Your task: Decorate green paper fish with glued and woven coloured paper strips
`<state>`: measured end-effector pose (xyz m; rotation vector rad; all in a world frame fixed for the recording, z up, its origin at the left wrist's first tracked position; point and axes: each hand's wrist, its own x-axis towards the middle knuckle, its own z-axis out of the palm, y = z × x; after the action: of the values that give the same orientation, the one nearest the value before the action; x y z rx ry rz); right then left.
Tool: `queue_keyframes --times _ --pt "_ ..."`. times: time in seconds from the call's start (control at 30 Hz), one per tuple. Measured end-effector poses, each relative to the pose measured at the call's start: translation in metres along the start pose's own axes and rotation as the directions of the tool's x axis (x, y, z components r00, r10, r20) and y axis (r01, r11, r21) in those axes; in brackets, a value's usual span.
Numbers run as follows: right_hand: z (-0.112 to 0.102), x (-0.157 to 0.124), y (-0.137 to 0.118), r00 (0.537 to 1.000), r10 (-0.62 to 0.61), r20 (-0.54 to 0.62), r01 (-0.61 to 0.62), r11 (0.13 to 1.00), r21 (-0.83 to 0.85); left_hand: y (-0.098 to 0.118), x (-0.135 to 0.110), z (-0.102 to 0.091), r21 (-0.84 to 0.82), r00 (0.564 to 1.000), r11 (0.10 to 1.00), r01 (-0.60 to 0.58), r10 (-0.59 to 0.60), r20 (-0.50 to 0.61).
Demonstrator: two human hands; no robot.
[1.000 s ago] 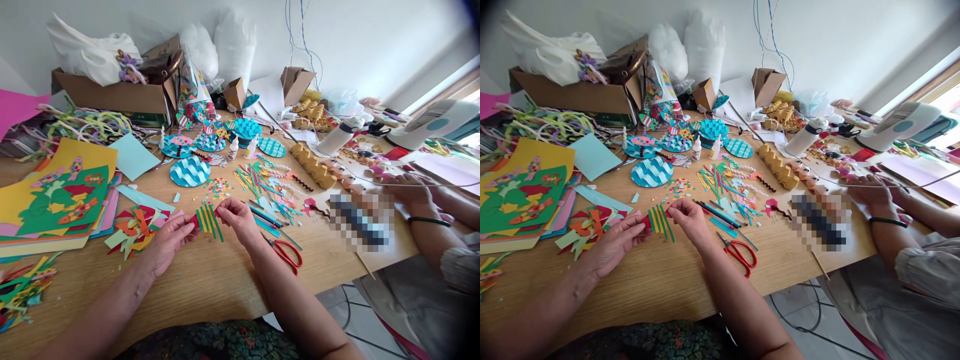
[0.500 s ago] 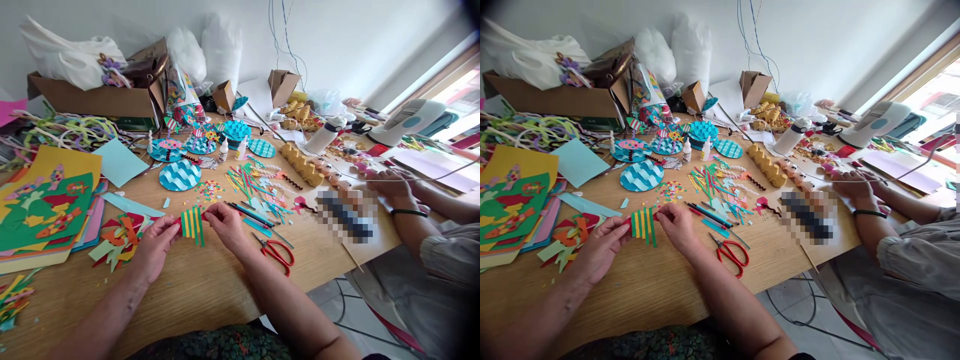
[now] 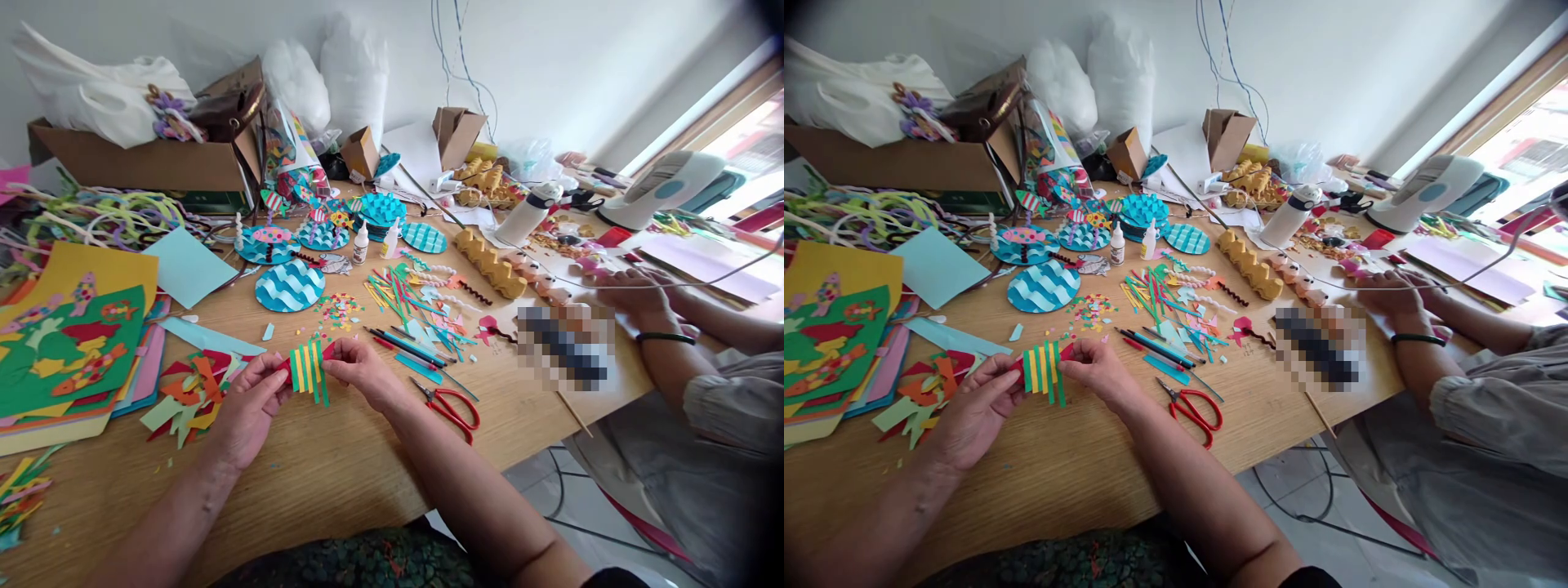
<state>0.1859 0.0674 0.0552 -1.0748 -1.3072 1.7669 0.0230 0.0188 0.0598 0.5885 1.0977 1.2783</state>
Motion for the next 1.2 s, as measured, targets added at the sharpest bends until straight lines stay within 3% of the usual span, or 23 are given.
queue_keyframes --times 0.23,0.47,0.7,0.93,1.03,1.2 --pt "0.000 -0.001 -0.002 0.999 0.022 -0.036 -0.023 0.999 -0.028 -0.004 -0.001 -0.001 -0.010 1.000 1.000 0.011 -0.010 0.017" --pt "-0.001 0.000 0.000 0.998 -0.049 -0.046 0.044 0.993 -0.111 -0.004 -0.001 -0.001 0.049 0.997 0.999 0.022 -0.025 0.071" --pt "-0.002 0.001 0.002 0.995 -0.089 -0.038 0.080 0.977 -0.199 -0.006 0.004 0.003 0.198 0.999 0.980 -0.001 -0.008 0.040" --pt "-0.003 0.000 0.006 0.996 -0.082 0.033 0.087 0.971 -0.221 -0.011 0.006 0.003 0.193 1.000 0.981 -0.009 0.009 0.002" --pt "-0.004 -0.002 0.005 0.990 -0.115 0.086 0.128 0.979 -0.160 -0.005 0.004 0.000 0.180 1.000 0.984 -0.005 0.002 0.016" --pt "-0.007 -0.003 0.004 0.992 -0.118 0.041 0.122 0.980 -0.155 0.017 -0.003 -0.022 0.175 0.998 0.984 -0.008 0.017 -0.052"
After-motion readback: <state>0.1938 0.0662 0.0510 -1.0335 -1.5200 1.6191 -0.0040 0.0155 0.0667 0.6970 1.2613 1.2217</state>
